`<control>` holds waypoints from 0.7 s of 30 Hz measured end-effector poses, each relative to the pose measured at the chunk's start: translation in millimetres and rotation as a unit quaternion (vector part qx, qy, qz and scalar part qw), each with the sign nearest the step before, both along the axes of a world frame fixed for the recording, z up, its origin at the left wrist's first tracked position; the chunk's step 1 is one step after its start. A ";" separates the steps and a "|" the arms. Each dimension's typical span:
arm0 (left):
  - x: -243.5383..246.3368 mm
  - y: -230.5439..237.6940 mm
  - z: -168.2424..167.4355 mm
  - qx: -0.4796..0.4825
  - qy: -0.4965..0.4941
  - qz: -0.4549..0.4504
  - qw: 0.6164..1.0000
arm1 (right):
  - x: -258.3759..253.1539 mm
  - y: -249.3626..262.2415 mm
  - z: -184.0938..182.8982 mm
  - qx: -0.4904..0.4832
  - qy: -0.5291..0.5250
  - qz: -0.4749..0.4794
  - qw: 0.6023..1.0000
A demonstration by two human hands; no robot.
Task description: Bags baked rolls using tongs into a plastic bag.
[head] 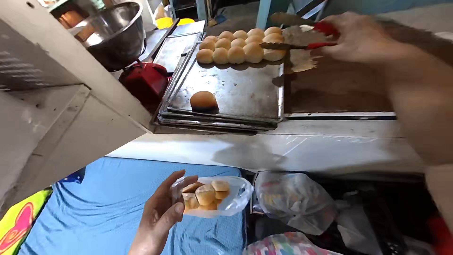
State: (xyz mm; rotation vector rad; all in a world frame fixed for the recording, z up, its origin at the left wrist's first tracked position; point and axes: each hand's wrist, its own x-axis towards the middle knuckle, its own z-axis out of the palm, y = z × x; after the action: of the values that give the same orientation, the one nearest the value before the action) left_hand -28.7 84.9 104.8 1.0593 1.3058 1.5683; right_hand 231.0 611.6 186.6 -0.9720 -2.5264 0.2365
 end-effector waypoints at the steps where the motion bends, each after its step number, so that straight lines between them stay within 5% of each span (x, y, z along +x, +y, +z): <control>1: -0.2 2.2 -0.7 0.006 -0.011 0.005 1.000 | -1.0 9.7 -4.7 0.002 -0.010 0.011 1.000; 10: -11.3 26.8 2.6 0.031 -0.030 0.030 0.999 | 10.0 62.6 -13.8 -0.015 -0.073 0.074 0.994; 15: -13.9 49.8 -1.3 0.039 -0.052 0.014 0.998 | 0.9 38.1 0.2 -0.061 -0.073 0.038 0.995; 21: -7.2 84.0 -5.7 0.004 -0.080 0.015 0.997 | 1.7 40.2 7.4 -0.211 -0.026 0.025 0.977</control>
State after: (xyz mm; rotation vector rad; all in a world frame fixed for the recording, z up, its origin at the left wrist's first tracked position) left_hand -35.8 168.8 99.1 0.9032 1.2129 1.6450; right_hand 232.7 651.8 194.1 -1.0766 -2.6037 0.7979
